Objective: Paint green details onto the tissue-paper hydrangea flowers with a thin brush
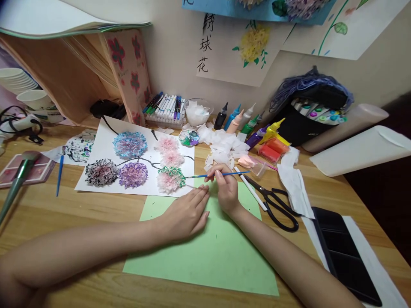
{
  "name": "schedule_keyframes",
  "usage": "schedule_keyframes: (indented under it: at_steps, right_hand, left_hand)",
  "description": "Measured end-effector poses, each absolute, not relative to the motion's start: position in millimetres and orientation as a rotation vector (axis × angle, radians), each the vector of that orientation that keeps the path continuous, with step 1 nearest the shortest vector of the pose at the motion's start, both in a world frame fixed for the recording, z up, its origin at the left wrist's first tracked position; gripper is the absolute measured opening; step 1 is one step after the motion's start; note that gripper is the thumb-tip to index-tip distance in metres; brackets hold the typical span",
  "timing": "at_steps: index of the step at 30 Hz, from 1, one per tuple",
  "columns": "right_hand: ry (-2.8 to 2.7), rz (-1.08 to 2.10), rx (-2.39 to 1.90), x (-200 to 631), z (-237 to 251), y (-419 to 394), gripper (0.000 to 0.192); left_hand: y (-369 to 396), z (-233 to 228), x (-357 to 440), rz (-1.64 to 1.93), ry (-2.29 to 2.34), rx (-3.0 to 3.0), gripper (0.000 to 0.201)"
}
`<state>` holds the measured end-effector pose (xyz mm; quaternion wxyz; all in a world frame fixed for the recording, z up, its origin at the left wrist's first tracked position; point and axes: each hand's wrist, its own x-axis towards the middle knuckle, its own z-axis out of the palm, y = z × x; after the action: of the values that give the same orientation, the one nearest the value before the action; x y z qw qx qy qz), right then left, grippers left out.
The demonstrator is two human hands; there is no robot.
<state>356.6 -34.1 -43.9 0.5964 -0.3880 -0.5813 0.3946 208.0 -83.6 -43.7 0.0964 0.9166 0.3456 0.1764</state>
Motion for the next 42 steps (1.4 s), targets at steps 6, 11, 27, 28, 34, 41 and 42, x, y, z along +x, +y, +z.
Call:
schedule_keyframes:
  at_steps: [6, 11, 27, 28, 34, 41, 42]
  right_hand:
    - [-1.409, 0.905, -0.912, 356.3, -43.0, -34.5, 0.02]
    - [-1.376, 0.893, -0.91, 356.3, -43.5, -33.9, 0.02]
    - [-1.424, 0.814, -0.937, 356.3, -42.8, -34.6, 0.021]
    - [-1.421, 0.812, -0.937, 356.4, -43.0, -34.4, 0.021]
    - [-1.392, 0.781, -0.881, 357.2, -44.8, -35.0, 0.02]
    - [-1.543, 0.731, -0.917, 356.2, -40.6, -38.0, 0.021]
    - [-1.549, 0.723, -0.924, 356.0, -40.4, -37.8, 0.021]
  left_hand:
    - [-83.7, -45.7, 208.7, 0.552, 1.031, 2.727, 0.051]
    - [-83.8, -45.0, 208.7, 0.55, 1.027, 2.727, 0.051]
    - [-83.9, -45.8, 208.6, 0.54, 1.037, 2.745, 0.052]
    - [-83.9, -45.4, 208.6, 0.537, 1.038, 2.748, 0.052]
    - [-84.0, -44.7, 208.6, 0.531, 1.031, 2.728, 0.052]
    - [-84.1, -44.5, 208.1, 0.531, 1.034, 2.747, 0.052]
    - [-84.0, -44.3, 208.0, 0.532, 1.034, 2.75, 0.053]
